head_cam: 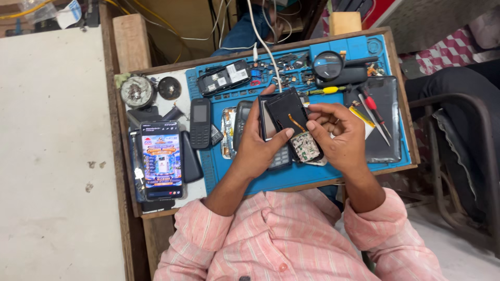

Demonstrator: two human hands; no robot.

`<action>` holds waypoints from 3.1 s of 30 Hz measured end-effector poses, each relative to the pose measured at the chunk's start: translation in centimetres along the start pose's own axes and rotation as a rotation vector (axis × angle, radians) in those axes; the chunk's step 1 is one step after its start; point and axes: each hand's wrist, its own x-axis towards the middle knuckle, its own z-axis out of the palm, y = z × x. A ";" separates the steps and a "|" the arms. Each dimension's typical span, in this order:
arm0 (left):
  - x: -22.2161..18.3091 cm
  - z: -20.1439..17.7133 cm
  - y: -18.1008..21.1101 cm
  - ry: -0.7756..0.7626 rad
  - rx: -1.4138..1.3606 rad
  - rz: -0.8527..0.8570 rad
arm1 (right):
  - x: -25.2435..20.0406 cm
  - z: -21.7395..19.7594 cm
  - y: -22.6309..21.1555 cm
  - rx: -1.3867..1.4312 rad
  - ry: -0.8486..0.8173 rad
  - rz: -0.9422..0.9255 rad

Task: The person disassembles a mobile phone, removes the battery, and uses a screwdriver to unscrew internal components. They then use tweezers to adjust small parts inside the device.

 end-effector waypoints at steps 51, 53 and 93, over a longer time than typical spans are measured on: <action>-0.3 -2.2 -2.0 -0.208 -0.099 -0.088 | -2.9 1.3 -1.1 0.373 -0.042 -0.063; -0.3 -2.0 -1.8 -0.196 -0.093 -0.085 | -2.8 1.2 -1.0 0.357 -0.034 -0.070; -0.7 1.7 1.0 -0.021 0.130 0.014 | -0.4 -0.2 0.8 0.231 0.042 -0.003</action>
